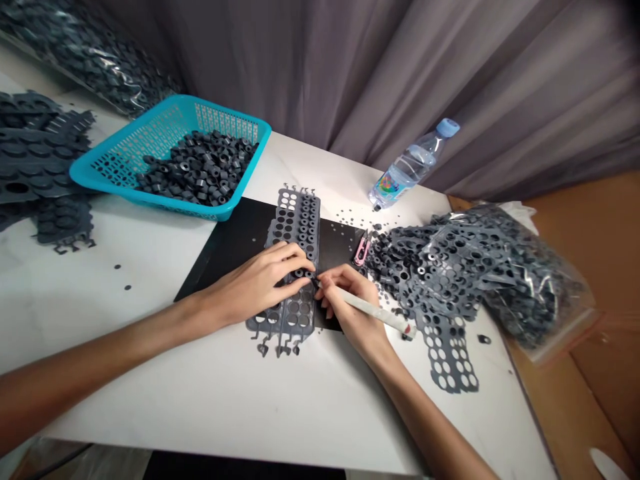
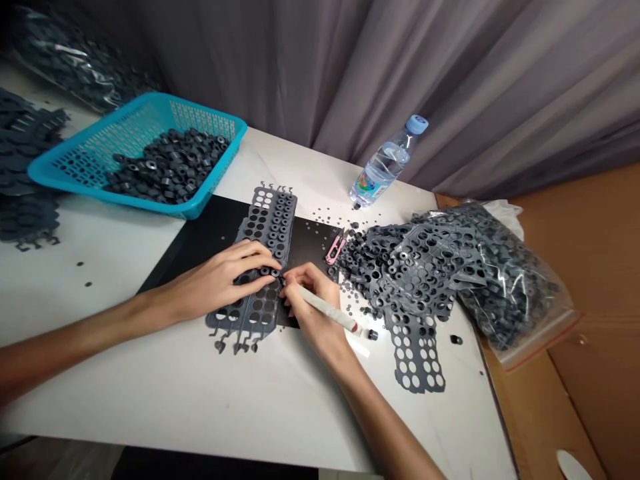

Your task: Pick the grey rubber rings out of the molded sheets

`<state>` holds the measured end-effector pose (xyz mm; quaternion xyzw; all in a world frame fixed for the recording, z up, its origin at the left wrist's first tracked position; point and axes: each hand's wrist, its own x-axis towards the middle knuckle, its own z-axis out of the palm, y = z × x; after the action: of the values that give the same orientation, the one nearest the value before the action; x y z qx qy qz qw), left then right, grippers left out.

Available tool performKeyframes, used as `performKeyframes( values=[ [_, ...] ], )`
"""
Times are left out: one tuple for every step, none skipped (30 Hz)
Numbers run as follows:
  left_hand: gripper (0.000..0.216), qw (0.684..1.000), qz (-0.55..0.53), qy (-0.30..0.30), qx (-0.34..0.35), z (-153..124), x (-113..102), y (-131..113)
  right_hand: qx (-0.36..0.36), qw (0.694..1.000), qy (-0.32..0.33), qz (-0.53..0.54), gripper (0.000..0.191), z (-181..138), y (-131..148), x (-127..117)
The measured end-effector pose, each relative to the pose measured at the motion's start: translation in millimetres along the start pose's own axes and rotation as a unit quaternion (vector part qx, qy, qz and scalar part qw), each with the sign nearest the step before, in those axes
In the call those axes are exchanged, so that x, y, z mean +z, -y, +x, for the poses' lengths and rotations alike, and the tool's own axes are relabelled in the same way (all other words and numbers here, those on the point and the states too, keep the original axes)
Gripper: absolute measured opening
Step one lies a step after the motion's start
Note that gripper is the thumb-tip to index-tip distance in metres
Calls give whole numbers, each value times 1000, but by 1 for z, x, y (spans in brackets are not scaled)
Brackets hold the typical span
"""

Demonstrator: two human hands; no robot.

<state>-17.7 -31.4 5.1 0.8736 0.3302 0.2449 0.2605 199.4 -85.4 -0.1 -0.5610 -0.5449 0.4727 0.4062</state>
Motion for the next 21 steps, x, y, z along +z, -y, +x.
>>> performKeyframes(
  values=[
    [21,1000,11,0,6,0,1,-1,-2,1000,0,-2,23,0,0,0],
    [20,1000,22,1,16,1,3,-2,-4,1000,1,-7,23,0,-1,0],
    [21,999,29,3,28,2,5,-5,-6,1000,2,-14,22,0,-2,1],
    [22,999,27,-3,37,3,7,-8,-10,1000,1,-24,22,-1,-2,1],
    [23,999,13,-25,36,5,6,-11,-15,999,-2,-36,21,-1,-2,2],
    [23,997,-11,-68,23,8,3,-15,-18,999,-4,-48,21,-2,-2,2],
    [21,991,-42,-129,-2,11,-4,-17,-20,998,-6,-58,20,-3,-2,2],
    [19,976,-73,-202,-35,14,-14,-17,-18,998,-8,-64,20,-4,-2,2],
    [18,952,-95,-283,-69,17,-27,-15,-13,998,-8,-66,20,-5,-1,2],
    [19,932,-107,-336,-86,19,-43,-9,-6,998,-5,-64,19,-5,-1,2],
    [20,920,-101,-371,-82,19,-60,1,0,998,-3,-59,19,-6,-1,2],
    [20,909,-77,-403,-72,17,-77,14,4,999,0,-53,20,-6,-1,2],
    [23,908,-28,-410,-74,13,-92,30,6,999,2,-49,20,-5,-1,2],
    [27,919,30,-383,-90,7,-106,47,7,999,3,-46,20,-5,-1,1],
    [32,921,91,-363,-110,1,-117,65,7,999,4,-44,21,-4,-1,1],
    [36,922,130,-338,-135,-6,-124,81,7,999,4,-42,21,-3,-2,1],
    [42,924,155,-317,-148,-12,-129,93,8,999,3,-42,21,-3,-2,0],
    [44,919,177,-317,-153,-16,-130,100,9,999,3,-43,21,-2,-3,0],
    [42,910,198,-330,-154,-18,-129,102,9,999,3,-45,21,-2,-3,0],
    [39,902,217,-342,-146,-18,-126,99,8,999,3,-48,20,-3,-2,0],
    [33,897,231,-353,-133,-16,-120,90,6,999,3,-50,20,-3,-2,0]
  ],
)
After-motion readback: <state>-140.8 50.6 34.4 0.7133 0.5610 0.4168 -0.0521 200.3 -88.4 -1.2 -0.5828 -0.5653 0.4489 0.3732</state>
